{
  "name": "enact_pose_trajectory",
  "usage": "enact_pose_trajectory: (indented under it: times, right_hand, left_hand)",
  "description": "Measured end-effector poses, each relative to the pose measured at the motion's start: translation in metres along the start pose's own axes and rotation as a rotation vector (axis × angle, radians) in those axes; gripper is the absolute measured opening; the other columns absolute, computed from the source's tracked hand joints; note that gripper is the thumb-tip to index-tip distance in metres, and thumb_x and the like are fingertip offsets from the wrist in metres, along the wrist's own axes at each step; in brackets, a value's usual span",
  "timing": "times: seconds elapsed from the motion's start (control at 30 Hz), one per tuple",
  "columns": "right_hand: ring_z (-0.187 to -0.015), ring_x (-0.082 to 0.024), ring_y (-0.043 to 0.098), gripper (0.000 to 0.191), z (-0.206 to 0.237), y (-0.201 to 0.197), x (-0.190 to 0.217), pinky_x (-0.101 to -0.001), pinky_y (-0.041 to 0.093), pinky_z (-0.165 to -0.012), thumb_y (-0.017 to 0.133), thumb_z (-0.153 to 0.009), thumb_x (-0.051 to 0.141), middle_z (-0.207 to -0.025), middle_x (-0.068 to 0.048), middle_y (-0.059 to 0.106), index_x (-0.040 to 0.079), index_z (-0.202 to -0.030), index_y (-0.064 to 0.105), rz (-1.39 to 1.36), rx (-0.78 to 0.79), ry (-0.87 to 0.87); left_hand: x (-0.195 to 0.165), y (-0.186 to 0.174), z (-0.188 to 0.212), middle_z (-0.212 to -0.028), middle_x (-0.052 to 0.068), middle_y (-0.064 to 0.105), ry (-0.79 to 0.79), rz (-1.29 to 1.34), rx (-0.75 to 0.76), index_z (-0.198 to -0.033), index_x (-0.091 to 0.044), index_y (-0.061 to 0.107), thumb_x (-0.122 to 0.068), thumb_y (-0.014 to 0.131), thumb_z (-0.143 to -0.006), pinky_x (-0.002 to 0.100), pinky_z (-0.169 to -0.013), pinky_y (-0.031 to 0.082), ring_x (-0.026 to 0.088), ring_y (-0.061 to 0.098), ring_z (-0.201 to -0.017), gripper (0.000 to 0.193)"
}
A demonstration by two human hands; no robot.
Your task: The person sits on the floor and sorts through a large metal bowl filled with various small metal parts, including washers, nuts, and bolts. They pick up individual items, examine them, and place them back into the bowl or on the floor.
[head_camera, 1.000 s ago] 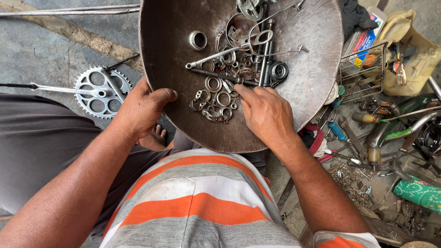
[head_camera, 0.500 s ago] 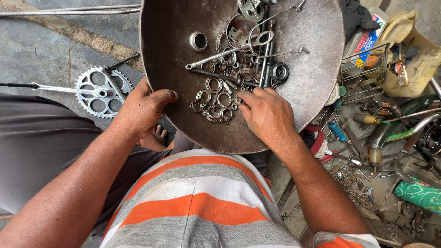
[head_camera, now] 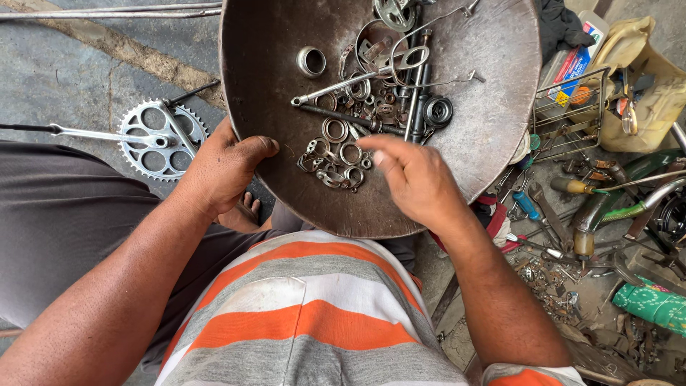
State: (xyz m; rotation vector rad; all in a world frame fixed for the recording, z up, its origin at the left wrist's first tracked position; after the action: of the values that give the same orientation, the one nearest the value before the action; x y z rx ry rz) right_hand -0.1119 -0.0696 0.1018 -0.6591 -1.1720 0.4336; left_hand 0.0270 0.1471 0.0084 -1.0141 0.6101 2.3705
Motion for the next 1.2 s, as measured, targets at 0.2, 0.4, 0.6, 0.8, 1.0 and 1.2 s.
enact_pose_trajectory:
  times: [0.2, 0.4, 0.6, 0.8, 1.0, 1.2]
  right_hand:
    - [-0.089, -0.022, 0.061, 0.038, 0.003, 0.005, -0.027, -0.0368, 0.054, -0.078, 0.052, -0.109, 0.021, -0.104, -0.016, 0.065, -0.002, -0.137, 0.063, -0.929, 0.055, 0.367]
    - [-0.115, -0.031, 0.069, 0.046, 0.004, 0.006, -0.029, -0.0433, 0.057, -0.099, 0.044, -0.104, 0.02, -0.124, -0.024, 0.069, -0.008, -0.14, 0.052, -1.346, 0.071, 0.266]
    - [-0.125, -0.031, 0.064, 0.048, 0.004, 0.011, -0.028, -0.0445, 0.054, -0.107, 0.049, -0.094, -0.002, -0.134, -0.023, 0.064, -0.007, -0.142, 0.051, -1.242, 0.095, 0.256]
    - [-0.128, -0.029, 0.064, 0.048, 0.006, 0.015, -0.03, -0.0428, 0.054, -0.109, 0.051, -0.096, -0.005, -0.136, -0.021, 0.064, -0.004, -0.144, 0.05, -1.191, 0.088, 0.23]
    - [-0.124, -0.03, 0.066, 0.045, 0.005, 0.016, -0.035, -0.0435, 0.055, -0.107, 0.048, -0.097, -0.004, -0.134, -0.024, 0.065, -0.006, -0.141, 0.053, -1.231, 0.072, 0.265]
    - [-0.124, -0.031, 0.067, 0.047, 0.004, 0.016, -0.035, -0.0436, 0.055, -0.107, 0.044, -0.093, -0.008, -0.133, -0.023, 0.066, -0.005, -0.138, 0.057, -1.261, 0.074, 0.255]
  left_hand:
    - [0.0, 0.0, 0.0, -0.121, 0.016, 0.068, 0.045, 0.023, 0.014, -0.134, -0.001, 0.055, -0.008, 0.061, -0.088, 0.038, -0.103, 0.049, 0.024, 0.064, -0.112, 0.047]
    - [0.001, -0.001, 0.001, -0.121, 0.015, 0.069, 0.03, 0.015, -0.002, -0.134, -0.001, 0.056, -0.007, 0.061, -0.086, 0.036, -0.103, 0.049, 0.023, 0.064, -0.111, 0.048]
    - [0.003, -0.002, -0.001, -0.119, 0.015, 0.068, 0.029, 0.089, 0.006, -0.132, 0.001, 0.056, -0.005, 0.061, -0.085, 0.036, -0.101, 0.051, 0.023, 0.065, -0.109, 0.048]
    - [0.006, -0.004, -0.003, -0.118, 0.015, 0.069, 0.023, 0.125, -0.001, -0.131, 0.002, 0.056, -0.004, 0.062, -0.086, 0.035, -0.1, 0.053, 0.023, 0.067, -0.107, 0.046]
    - [0.009, -0.006, -0.005, -0.118, 0.014, 0.069, 0.014, 0.126, -0.011, -0.132, 0.001, 0.056, -0.004, 0.062, -0.086, 0.034, -0.1, 0.053, 0.022, 0.067, -0.106, 0.046]
    - [0.009, -0.007, -0.005, -0.117, 0.015, 0.069, 0.022, 0.12, -0.008, -0.131, 0.002, 0.057, -0.003, 0.062, -0.087, 0.034, -0.099, 0.053, 0.023, 0.067, -0.105, 0.045]
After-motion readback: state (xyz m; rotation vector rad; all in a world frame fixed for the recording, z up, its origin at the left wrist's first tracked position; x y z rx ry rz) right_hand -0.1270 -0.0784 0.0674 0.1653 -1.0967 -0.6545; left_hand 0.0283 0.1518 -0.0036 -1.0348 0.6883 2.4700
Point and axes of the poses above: each hand's wrist, its own z-axis away from the middle knuckle, its own y-axis out of the palm, x = y × z, the point moved 4 cm from there along -z, towards the middle knuckle
